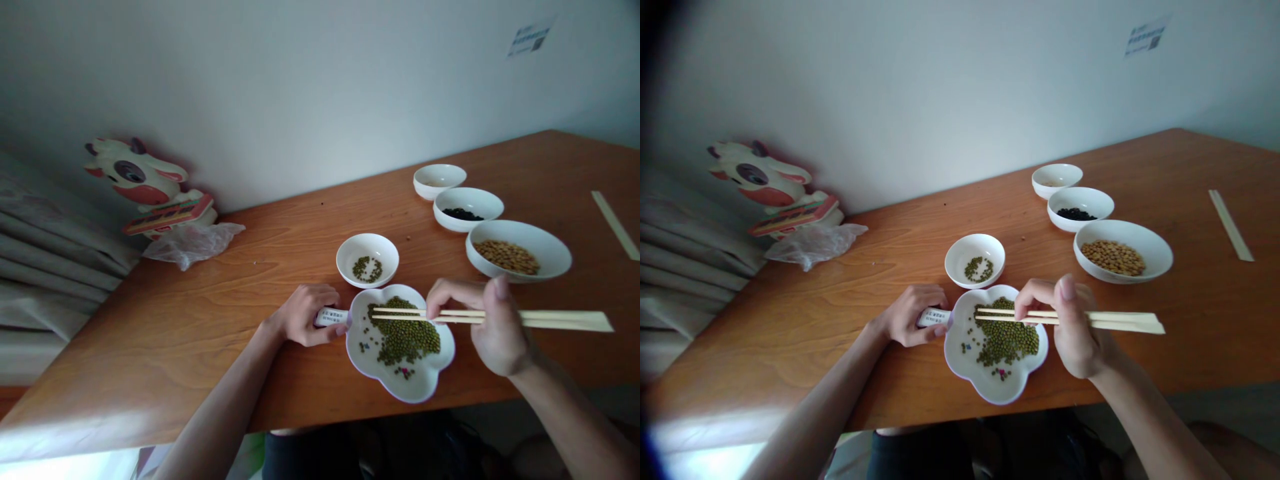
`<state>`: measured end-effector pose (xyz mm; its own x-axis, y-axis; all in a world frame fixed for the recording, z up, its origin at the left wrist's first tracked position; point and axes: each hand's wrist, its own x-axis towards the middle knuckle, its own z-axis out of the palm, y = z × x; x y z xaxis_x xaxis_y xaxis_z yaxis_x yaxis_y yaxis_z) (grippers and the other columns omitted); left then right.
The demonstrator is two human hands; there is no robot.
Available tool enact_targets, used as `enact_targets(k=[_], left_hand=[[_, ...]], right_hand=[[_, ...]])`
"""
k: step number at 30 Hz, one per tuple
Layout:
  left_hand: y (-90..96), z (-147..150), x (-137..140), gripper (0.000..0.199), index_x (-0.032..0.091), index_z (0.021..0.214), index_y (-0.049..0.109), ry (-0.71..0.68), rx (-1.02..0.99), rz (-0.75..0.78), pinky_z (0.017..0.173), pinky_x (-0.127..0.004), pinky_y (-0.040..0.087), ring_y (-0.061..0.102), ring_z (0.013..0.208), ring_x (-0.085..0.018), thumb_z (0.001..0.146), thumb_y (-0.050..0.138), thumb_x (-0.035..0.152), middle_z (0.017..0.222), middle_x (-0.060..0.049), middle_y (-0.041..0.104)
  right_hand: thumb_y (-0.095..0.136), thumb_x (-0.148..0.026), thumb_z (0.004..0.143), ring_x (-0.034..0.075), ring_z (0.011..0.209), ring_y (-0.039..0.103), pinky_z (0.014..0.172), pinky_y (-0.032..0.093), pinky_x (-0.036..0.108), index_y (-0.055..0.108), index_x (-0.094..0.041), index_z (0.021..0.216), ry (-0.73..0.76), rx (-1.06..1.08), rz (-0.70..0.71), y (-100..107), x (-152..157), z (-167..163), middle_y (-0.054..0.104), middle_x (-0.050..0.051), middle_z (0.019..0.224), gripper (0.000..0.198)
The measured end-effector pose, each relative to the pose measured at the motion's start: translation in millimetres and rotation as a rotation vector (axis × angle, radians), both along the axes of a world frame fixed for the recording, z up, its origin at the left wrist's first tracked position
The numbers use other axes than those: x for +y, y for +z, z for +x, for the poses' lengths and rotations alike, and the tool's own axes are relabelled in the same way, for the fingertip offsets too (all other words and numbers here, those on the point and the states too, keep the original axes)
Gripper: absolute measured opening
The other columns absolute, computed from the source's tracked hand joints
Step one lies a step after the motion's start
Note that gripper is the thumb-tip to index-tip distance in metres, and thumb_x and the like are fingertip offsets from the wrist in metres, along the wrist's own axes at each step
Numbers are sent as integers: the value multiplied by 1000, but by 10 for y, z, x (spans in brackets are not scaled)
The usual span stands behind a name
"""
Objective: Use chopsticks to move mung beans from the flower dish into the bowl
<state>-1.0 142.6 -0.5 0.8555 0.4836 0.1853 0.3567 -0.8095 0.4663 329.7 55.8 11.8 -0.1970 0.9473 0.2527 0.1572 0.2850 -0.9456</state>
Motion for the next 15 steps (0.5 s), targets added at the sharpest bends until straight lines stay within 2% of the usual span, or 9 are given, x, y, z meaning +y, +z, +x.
enact_targets(k=[4,8,15], left_hand=[[4,-2,0,30,19,88,63,8,3,0,67,-34,48,62,73,-21,94,61,49,81,-7,67],[3,-2,-2,31,19,87,63,11,3,-6,66,-33,48,62,72,-21,94,62,50,80,-6,67],[-7,-1,-1,30,19,89,63,3,-5,-5,67,-33,48,63,73,-20,94,61,49,82,-6,69]], right_hand=[[11,-71,106,23,68,62,64,41,38,70,-24,75,-1,-74,59,-22,3,-54,68,6,70,82],[12,-69,107,22,62,59,58,39,37,70,-23,74,3,-76,109,24,24,-118,66,5,67,81],[13,-65,108,25,59,59,54,37,40,71,-26,75,22,-83,106,28,38,-145,65,7,65,77]])
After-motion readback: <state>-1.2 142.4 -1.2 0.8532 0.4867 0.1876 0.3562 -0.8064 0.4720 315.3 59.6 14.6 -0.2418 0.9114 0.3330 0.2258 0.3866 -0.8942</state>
